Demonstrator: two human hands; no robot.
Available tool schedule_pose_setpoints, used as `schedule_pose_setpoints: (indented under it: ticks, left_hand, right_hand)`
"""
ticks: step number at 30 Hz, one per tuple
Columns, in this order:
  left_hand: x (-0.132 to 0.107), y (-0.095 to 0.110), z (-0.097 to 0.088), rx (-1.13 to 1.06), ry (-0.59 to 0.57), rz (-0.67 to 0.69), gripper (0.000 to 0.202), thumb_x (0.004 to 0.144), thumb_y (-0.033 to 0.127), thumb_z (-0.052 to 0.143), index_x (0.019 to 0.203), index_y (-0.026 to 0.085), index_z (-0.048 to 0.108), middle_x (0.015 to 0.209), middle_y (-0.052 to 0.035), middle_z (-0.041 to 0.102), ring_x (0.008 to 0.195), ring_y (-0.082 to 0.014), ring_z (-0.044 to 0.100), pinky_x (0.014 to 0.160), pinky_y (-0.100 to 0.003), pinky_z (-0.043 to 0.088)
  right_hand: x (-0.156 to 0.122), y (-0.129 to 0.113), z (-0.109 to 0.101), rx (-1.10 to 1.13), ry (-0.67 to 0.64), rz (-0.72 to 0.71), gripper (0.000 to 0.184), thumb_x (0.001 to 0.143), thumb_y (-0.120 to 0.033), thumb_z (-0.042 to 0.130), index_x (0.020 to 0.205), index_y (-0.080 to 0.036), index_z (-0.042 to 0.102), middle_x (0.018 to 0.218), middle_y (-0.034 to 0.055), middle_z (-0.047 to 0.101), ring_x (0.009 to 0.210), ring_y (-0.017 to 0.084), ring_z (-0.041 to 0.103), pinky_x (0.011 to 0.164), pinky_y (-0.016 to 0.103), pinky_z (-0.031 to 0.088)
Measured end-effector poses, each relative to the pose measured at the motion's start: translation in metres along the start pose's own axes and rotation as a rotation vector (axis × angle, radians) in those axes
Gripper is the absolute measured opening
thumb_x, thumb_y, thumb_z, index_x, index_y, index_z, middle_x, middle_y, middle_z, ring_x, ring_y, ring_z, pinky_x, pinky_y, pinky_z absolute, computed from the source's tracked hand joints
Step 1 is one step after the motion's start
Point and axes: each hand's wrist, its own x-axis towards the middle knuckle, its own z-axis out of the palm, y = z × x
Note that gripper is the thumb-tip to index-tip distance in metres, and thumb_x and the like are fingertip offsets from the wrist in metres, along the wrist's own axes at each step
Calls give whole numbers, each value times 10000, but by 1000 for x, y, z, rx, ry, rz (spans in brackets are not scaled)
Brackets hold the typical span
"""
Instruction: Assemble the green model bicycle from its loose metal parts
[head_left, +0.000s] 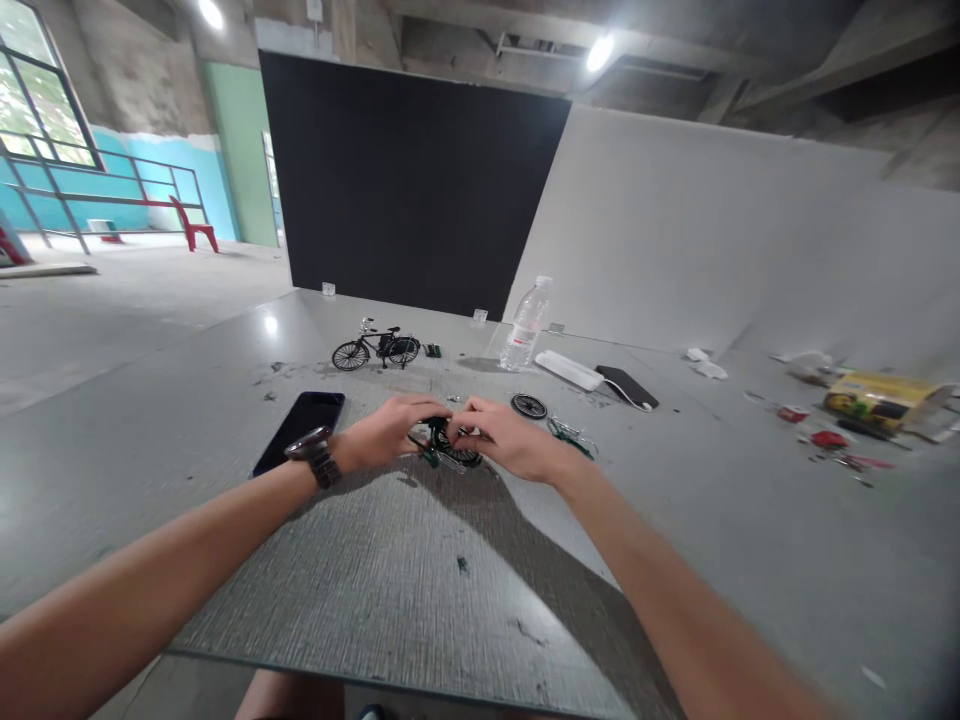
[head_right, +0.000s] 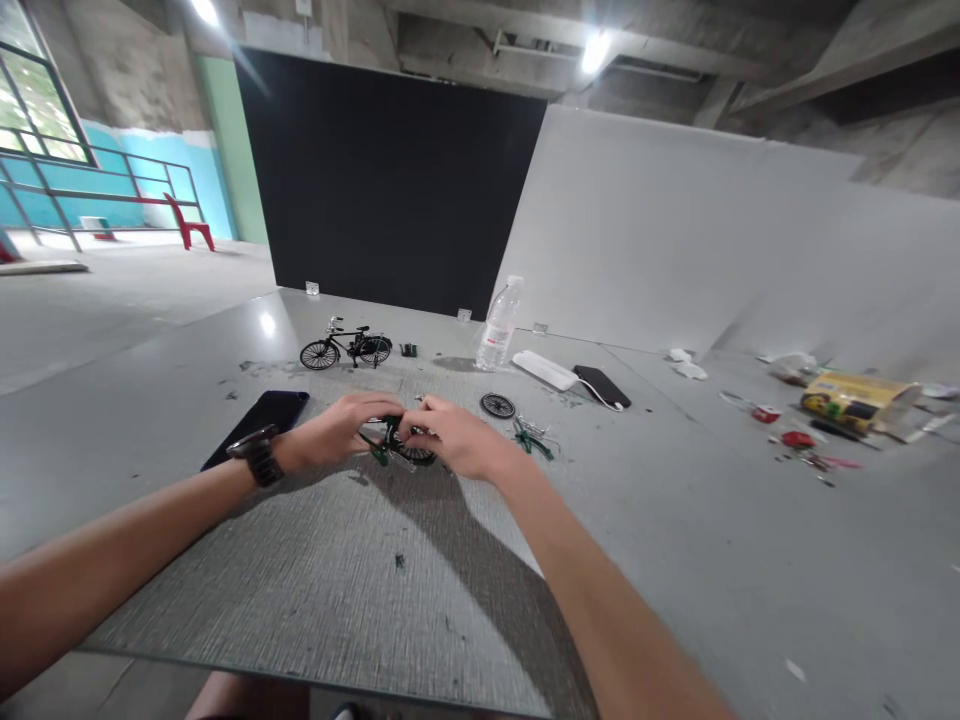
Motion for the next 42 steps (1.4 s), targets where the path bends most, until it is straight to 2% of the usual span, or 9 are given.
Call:
schedule_pose_setpoints:
  ticks: [6,14,21,24,27,30,33,36,42]
  left_hand:
    - [2,7,-12,-244,0,-31,361,824,251,713,1182,231,673,1115,-87,713,1022,-239,651,886,-385,499]
    - [2,8,-13,-645,-28,-161,325,800,190,717,1122,226,695,1039,-64,732,942,-216,683,842,-388,540]
    - [3,12,-14,-637,-90,-104,177,845,187,674,1020,185,706,976,-70,727,903,-203,676,830,-371,533]
    - [3,16,-13,-669,73,-204,381,826,258,730,1187,200,624,1131,-108,676,983,-237,663,853,-408,539]
    - [3,26,-8,-886,330,-451,579,882,380,675,1385,239,424,1347,-173,529,1005,-251,665,867,-462,547]
    - [4,36,1,-1173,333,-521,587,938,470,568,1444,285,334,1474,-194,387,1098,-283,627,895,-506,538]
    - [5,39,10,-1218,288,-450,721,862,367,705,1467,318,317,1471,-176,384,1150,-290,579,905,-494,526]
    - [5,35,17,-1167,328,-380,821,769,250,791,1464,310,357,1356,-150,491,1104,-260,583,920,-460,505]
    - [6,32,15,-1215,313,-328,869,719,213,814,1467,303,383,1141,-91,579,1000,-216,611,942,-461,486]
  right_hand:
    - [-5,-4,-6,178,-4,-52,88,887,-246,625,928,-286,691,987,38,537,790,167,564,716,332,492]
    - [-5,-17,-2,402,148,-87,163,915,-204,527,908,-256,681,968,41,553,820,163,595,762,332,530]
    - [-9,-27,-15,424,-15,-118,139,902,-322,604,840,-220,675,893,21,530,702,122,493,636,280,423]
    - [-7,-26,-12,467,89,-84,248,945,-433,542,874,-215,639,825,12,540,640,115,452,586,274,385]
    - [0,-24,-2,415,401,20,315,960,-495,493,874,-210,596,754,9,529,611,126,434,549,274,355]
    - [8,-24,10,335,626,98,320,947,-490,515,833,-199,585,751,20,538,636,140,459,571,283,370]
    - [12,-29,18,381,624,117,294,932,-462,545,818,-195,593,739,14,553,626,137,479,571,278,383]
    - [13,-36,19,477,558,117,262,912,-434,576,807,-195,606,650,-20,510,569,122,465,531,260,373]
    - [8,-39,11,552,490,93,230,883,-406,625,798,-192,618,633,-24,512,561,111,472,526,249,398]
